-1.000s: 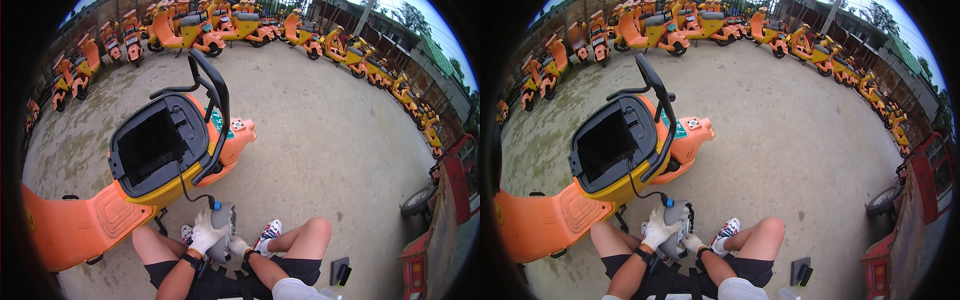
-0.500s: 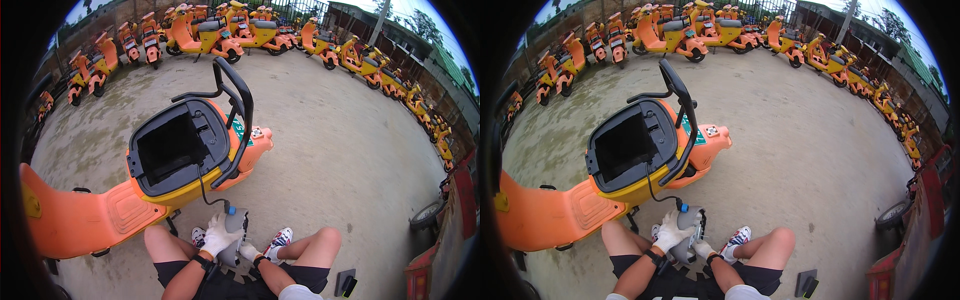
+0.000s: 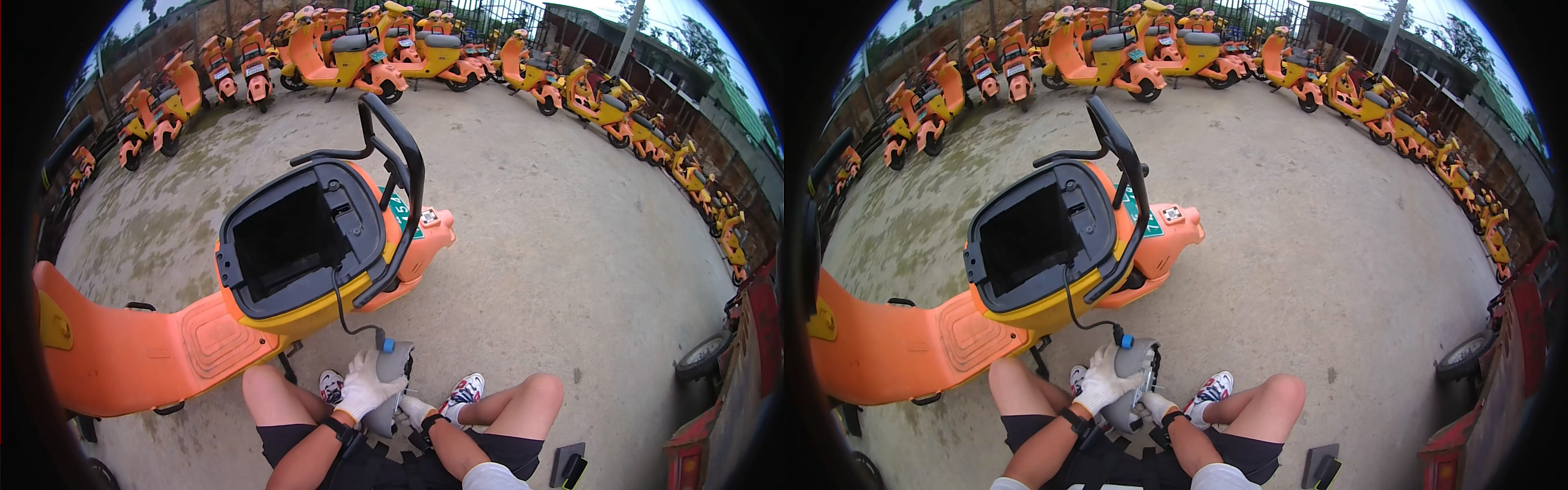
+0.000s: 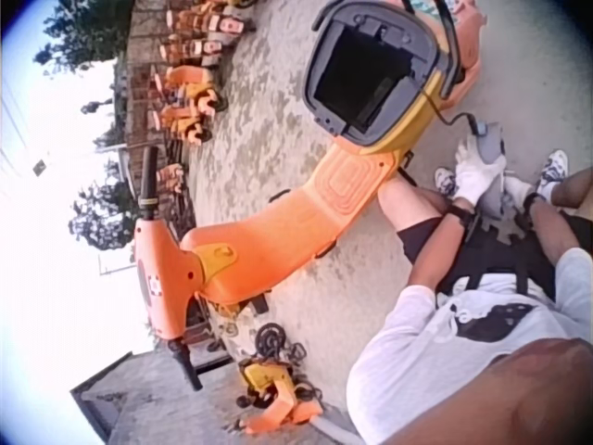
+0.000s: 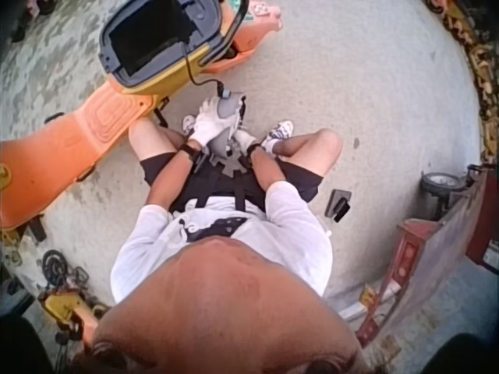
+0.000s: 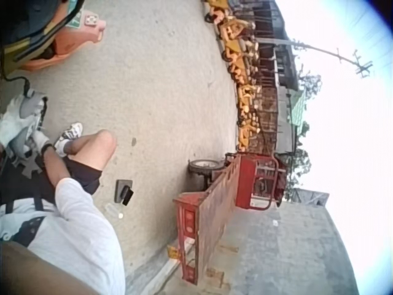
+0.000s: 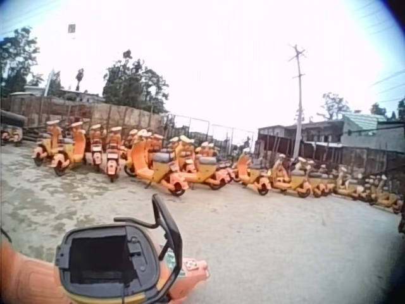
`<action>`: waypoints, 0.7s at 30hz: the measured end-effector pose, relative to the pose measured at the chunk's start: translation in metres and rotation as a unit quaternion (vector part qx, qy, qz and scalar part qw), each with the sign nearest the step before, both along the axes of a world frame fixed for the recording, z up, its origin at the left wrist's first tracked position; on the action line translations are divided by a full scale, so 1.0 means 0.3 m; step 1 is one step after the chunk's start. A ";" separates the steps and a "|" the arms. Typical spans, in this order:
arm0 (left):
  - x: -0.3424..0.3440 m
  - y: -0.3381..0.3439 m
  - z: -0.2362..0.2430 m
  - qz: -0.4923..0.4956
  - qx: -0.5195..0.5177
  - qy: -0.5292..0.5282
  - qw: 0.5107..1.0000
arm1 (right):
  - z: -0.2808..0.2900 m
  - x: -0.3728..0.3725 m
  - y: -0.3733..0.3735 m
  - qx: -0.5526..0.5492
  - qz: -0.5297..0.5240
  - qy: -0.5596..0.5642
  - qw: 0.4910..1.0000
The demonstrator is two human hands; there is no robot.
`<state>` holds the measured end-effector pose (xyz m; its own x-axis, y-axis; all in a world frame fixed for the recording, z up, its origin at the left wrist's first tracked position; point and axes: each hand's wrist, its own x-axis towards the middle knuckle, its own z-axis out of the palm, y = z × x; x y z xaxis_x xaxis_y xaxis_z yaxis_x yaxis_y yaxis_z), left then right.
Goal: Repairing a component of an electric scooter using manual and electric tools.
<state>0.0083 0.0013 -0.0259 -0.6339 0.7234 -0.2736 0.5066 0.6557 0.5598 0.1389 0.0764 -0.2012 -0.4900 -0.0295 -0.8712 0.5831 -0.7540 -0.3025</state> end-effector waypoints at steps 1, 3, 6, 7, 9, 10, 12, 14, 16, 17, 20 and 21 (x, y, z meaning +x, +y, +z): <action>0.001 0.004 0.002 0.000 0.000 -0.001 1.000 | -0.023 0.007 0.011 0.004 0.021 0.024 0.999; -0.003 0.006 0.003 -0.003 -0.002 -0.002 1.000 | -0.057 0.019 -0.005 0.005 0.044 0.047 0.998; -0.007 0.011 0.005 0.008 -0.003 -0.008 1.000 | -0.103 0.026 -0.048 0.316 0.091 0.078 0.941; -0.005 0.017 0.010 0.004 -0.002 -0.009 1.000 | -0.129 0.034 -0.033 0.395 0.152 0.073 0.903; -0.009 0.011 0.009 0.003 -0.002 -0.004 1.000 | -0.138 0.040 -0.030 0.466 0.213 0.069 0.856; -0.016 0.004 0.005 0.006 -0.005 -0.003 1.000 | -0.104 0.037 -0.033 0.470 0.236 0.072 0.847; -0.020 0.005 0.008 0.004 -0.011 -0.001 1.000 | -0.068 0.034 -0.033 0.477 0.257 0.071 0.837; -0.010 0.023 0.019 -0.001 -0.002 -0.006 1.000 | -0.105 0.049 -0.025 0.493 0.223 0.069 0.838; -0.016 0.008 0.006 0.011 -0.003 -0.008 1.000 | -0.063 0.011 -0.035 0.378 0.163 0.037 0.910; -0.017 0.000 -0.006 0.014 -0.006 -0.006 1.000 | -0.035 -0.007 -0.041 0.256 0.097 0.000 0.962; 0.012 -0.009 0.008 0.007 -0.008 -0.012 1.000 | -0.072 0.027 -0.042 0.093 0.073 -0.009 0.993; 0.012 -0.013 0.010 0.006 -0.009 -0.015 1.000 | -0.074 0.023 -0.046 0.092 0.075 -0.009 0.993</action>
